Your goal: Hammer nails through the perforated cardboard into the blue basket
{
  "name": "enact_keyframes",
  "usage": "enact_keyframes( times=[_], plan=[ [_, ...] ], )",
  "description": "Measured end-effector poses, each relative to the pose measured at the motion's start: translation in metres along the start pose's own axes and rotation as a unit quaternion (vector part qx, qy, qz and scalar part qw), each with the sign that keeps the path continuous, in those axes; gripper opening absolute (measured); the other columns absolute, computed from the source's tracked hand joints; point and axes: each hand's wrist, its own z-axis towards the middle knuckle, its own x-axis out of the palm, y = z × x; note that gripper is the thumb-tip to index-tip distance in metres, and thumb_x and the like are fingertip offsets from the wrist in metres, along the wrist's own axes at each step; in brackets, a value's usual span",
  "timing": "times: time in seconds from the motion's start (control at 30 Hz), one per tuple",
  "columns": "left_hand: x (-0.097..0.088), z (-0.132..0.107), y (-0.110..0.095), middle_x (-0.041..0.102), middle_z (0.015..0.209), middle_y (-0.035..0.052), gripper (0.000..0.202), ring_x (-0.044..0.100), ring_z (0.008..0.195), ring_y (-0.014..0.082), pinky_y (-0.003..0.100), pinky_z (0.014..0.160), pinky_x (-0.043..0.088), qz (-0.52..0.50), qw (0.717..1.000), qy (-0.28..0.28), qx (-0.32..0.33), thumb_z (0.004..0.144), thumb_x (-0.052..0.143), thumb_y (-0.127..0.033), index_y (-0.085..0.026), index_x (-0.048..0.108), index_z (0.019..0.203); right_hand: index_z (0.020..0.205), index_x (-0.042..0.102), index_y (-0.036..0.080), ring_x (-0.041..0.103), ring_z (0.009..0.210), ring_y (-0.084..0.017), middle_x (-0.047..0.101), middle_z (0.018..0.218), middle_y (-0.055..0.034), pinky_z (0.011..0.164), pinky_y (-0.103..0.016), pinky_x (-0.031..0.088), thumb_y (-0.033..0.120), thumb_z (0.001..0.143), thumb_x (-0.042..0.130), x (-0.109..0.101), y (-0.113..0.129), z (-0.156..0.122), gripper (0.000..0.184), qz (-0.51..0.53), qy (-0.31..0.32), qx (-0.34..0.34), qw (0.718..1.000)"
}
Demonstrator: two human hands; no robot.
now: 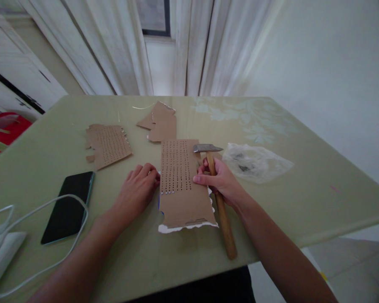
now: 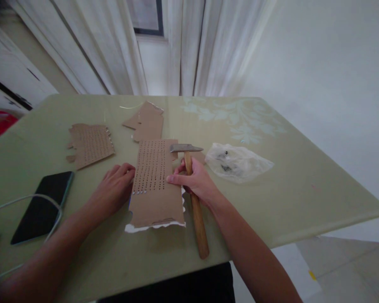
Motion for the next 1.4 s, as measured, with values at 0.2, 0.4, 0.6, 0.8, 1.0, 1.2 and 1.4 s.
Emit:
enact_keyframes(
  times=[0.2,0.4,0.6,0.8,1.0,1.2,1.4],
  plan=[
    [-0.004,0.004,0.001,0.071,0.099,0.0108,0.019,0.062,0.098,0.0324,0.047,0.092,0.046,-0.076,0.982,-0.152,-0.077,0.107,0.053,-0.031,-0.021,0.069,0.104,0.095,0.050,0.024,0.050,0.050,-0.006,0.067,0.080,0.0069,0.035,-0.017,0.029,0.029,0.058,0.103,-0.001,-0.003,0.001,0.064,0.015,0.001,0.000,1.000],
    [-0.019,0.000,-0.016,0.074,0.093,0.0011,0.014,0.066,0.082,0.0196,0.034,0.076,0.052,-0.321,0.904,-0.275,-0.061,0.102,0.068,-0.038,-0.025,0.072,0.105,0.094,0.051,0.024,0.050,0.050,-0.006,0.067,0.081,0.0063,0.035,-0.017,0.029,0.027,0.057,0.103,-0.001,-0.004,0.003,0.064,0.017,-0.005,-0.003,1.000],
    [-0.024,-0.010,-0.032,0.080,0.089,0.0014,0.015,0.075,0.081,0.0176,0.032,0.075,0.060,-0.442,0.866,-0.232,0.013,0.100,0.074,-0.037,-0.023,0.072,0.096,0.093,0.050,0.024,0.049,0.050,-0.006,0.067,0.081,0.0063,0.035,-0.016,0.029,0.028,0.058,0.103,0.000,-0.003,0.003,0.063,0.016,-0.001,-0.007,1.000],
    [-0.025,-0.013,-0.031,0.080,0.088,0.0011,0.012,0.070,0.078,0.0165,0.031,0.070,0.054,-0.383,0.906,-0.168,0.070,0.102,0.071,-0.028,-0.027,0.081,0.097,0.092,0.051,0.024,0.049,0.050,-0.006,0.068,0.081,0.0061,0.035,-0.017,0.030,0.029,0.059,0.102,-0.001,-0.003,0.002,0.061,0.006,0.001,-0.009,1.000],
    [-0.026,-0.011,-0.033,0.083,0.090,-0.0001,0.015,0.070,0.081,0.0192,0.035,0.074,0.055,-0.357,0.916,-0.161,0.090,0.103,0.070,-0.025,-0.031,0.083,0.100,0.092,0.050,0.024,0.046,0.046,-0.005,0.068,0.079,0.0059,0.034,-0.018,0.028,0.030,0.060,0.102,-0.001,-0.003,0.002,0.061,0.003,0.009,-0.008,1.000],
    [-0.027,-0.010,-0.035,0.083,0.089,-0.0006,0.015,0.070,0.080,0.0188,0.035,0.072,0.054,-0.346,0.917,-0.171,0.098,0.104,0.068,-0.026,-0.030,0.082,0.099,0.091,0.049,0.024,0.048,0.048,-0.006,0.067,0.079,0.0065,0.036,-0.017,0.030,0.029,0.060,0.101,0.000,-0.002,0.001,0.061,0.006,0.007,-0.004,1.000],
    [-0.026,-0.010,-0.036,0.083,0.091,-0.0027,0.015,0.069,0.079,0.0164,0.033,0.074,0.053,-0.329,0.921,-0.169,0.121,0.103,0.069,-0.021,-0.030,0.080,0.102,0.091,0.049,0.024,0.047,0.049,-0.006,0.068,0.081,0.0056,0.035,-0.018,0.030,0.031,0.062,0.101,0.000,-0.001,0.002,0.060,-0.009,0.007,-0.006,1.000]
  ],
)
